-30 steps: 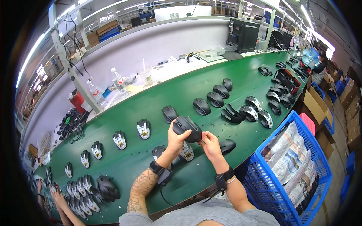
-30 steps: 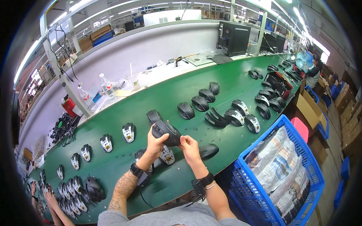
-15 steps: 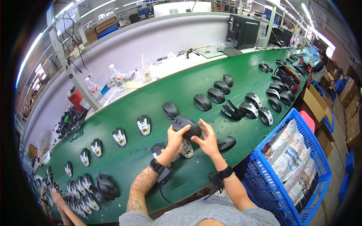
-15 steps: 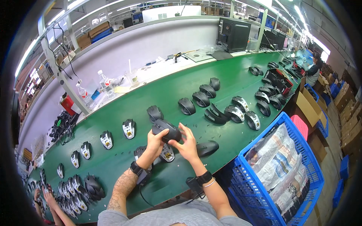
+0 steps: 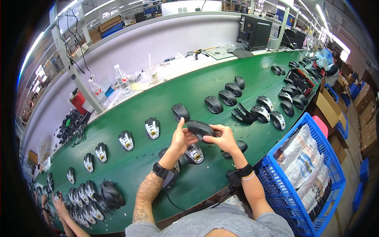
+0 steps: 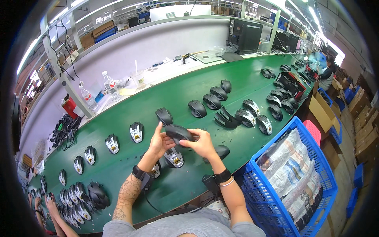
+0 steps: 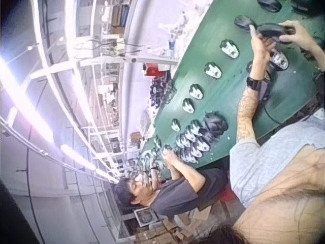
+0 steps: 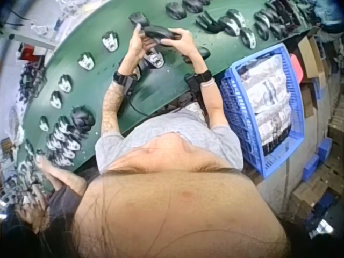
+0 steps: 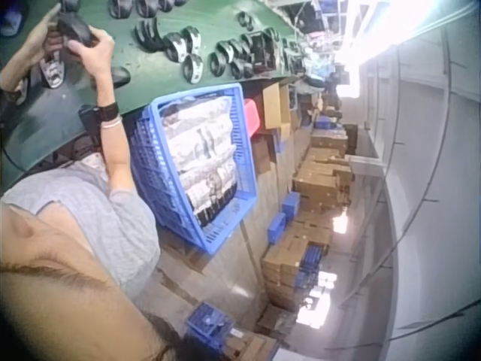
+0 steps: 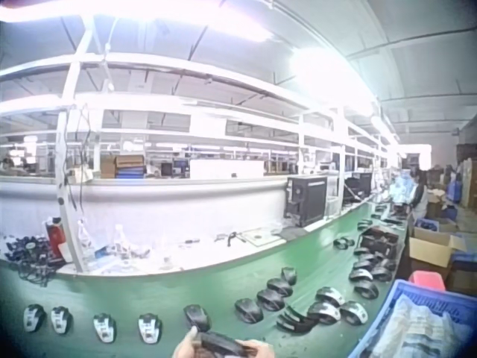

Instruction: The person assembles computer mice by hand on a green workbench. They pick up mouse shells and internal units, snap the shells together, and place the finished mice into a blue basket. The process is repeated for multiple units.

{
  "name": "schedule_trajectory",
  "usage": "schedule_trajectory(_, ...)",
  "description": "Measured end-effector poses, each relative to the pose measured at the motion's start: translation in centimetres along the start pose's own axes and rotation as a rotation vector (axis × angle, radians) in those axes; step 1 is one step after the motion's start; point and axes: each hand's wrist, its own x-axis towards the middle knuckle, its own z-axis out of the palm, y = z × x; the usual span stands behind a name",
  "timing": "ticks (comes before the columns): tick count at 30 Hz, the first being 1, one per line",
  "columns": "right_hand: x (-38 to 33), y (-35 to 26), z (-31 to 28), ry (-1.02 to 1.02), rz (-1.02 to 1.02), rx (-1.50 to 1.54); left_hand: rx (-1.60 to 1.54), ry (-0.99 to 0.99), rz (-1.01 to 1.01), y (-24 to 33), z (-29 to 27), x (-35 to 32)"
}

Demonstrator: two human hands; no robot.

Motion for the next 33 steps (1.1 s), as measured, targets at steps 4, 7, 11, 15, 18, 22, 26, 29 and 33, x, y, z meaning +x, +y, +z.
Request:
schedule_trajectory(4,0.7,-0.7,-1.0,-0.074,0.192,0.148,0.154,-0.081,-0.093,1.2,0.4,-1.1)
schedule_trajectory(7,0.9,-1.1,-0.8,-0.077,0.238,0.142,0.316,-0.135,-0.065,1.5,0.8,-1.9)
schedule_trajectory(11,1.0,-1.0,-0.1,-0.062,0.204,0.120,0.324,-0.208,0.026,1.0,1.4,-2.4)
schedule_trajectory(15,1.6,0.6,0.2,-0.012,0.145,0.043,0.254,-0.224,0.076,-0.3,0.7,-1.3)
schedule_trajectory(18,2.1,-0.2,0.8,0.061,0.107,-0.124,0.271,-0.221,0.072,-0.5,0.0,-0.7)
schedule_trajectory(22,6.2,2.6,-0.1,0.261,0.066,-0.423,0.290,-0.134,0.041,0.3,1.0,-1.0)
schedule_trajectory(26,11.8,4.5,1.5,0.298,0.001,-0.798,0.372,-0.041,0.214,0.7,-0.2,-0.5)
schedule_trajectory(29,13.8,8.1,-0.2,0.086,-0.107,-1.043,0.359,-0.065,0.278,0.4,0.2,0.0)
schedule_trajectory(33,13.6,7.8,-1.7,-0.314,-0.250,-1.173,0.306,-0.098,0.430,-0.9,-0.5,1.2)
